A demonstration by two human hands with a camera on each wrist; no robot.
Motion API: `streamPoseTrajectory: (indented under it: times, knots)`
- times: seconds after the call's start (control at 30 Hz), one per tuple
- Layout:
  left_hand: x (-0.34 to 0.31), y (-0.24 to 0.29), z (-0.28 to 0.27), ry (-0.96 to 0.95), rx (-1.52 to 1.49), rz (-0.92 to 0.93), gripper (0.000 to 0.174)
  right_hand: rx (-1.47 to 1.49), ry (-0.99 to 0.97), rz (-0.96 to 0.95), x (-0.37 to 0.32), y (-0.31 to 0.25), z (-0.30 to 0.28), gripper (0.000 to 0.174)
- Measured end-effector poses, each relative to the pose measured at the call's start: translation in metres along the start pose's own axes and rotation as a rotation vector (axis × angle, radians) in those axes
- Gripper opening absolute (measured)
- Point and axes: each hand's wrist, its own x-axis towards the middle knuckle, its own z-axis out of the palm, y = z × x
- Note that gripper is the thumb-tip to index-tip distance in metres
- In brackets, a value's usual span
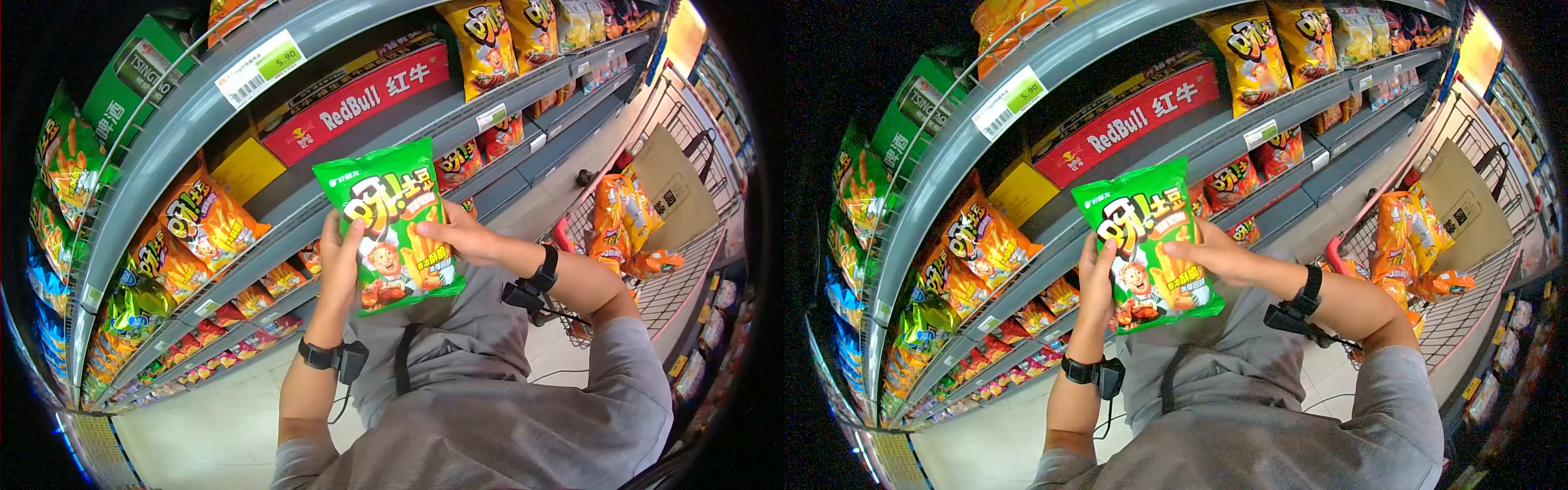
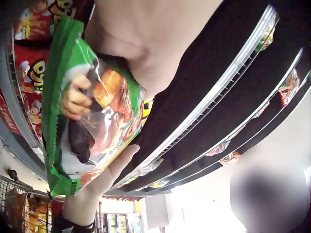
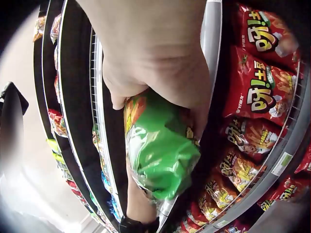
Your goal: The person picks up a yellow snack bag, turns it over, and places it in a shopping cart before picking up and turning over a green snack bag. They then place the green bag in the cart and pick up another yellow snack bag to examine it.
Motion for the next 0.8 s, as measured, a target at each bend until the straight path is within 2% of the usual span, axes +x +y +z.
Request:
streamPoseTrajectory:
  times: [0.17,0.27,0.37,0.47,0.57,0.67,0.73,0.77,0.8]
  knots:
    - [-0.006,-0.002,0.002,-0.136,0.318,0.061,0.063,-0.051,0.081,0.001,0.001,0.003,-0.003,0.058]
    - [-0.01,0.0,0.009,-0.098,0.241,0.043,0.064,-0.099,0.103,-0.04,0.001,0.004,-0.003,0.06]
    - [-0.011,0.001,0.011,-0.071,0.183,0.009,0.064,-0.107,0.098,-0.028,-0.001,0.002,-0.001,0.053]
    - [-0.014,0.002,0.013,-0.066,0.145,0.039,0.063,-0.084,0.071,-0.075,-0.003,0.0,0.0,0.062]
    - [-0.015,0.006,0.015,-0.08,0.102,0.016,0.064,0.048,0.015,-0.047,-0.003,0.002,-0.002,0.061]
    - [-0.014,0.006,0.016,-0.066,0.123,0.076,0.065,0.05,0.054,-0.05,-0.004,-0.001,-0.001,0.06]
    - [-0.013,0.007,0.022,0.034,0.337,0.356,0.066,0.001,0.148,-0.135,-0.003,-0.002,0.0,0.06]
    - [-0.023,0.011,0.022,0.122,0.601,0.404,0.061,-0.025,0.193,-0.178,-0.002,-0.002,0.001,0.059]
    - [-0.025,0.013,0.019,0.005,0.724,0.463,0.059,-0.04,0.219,-0.197,-0.002,-0.004,0.003,0.06]
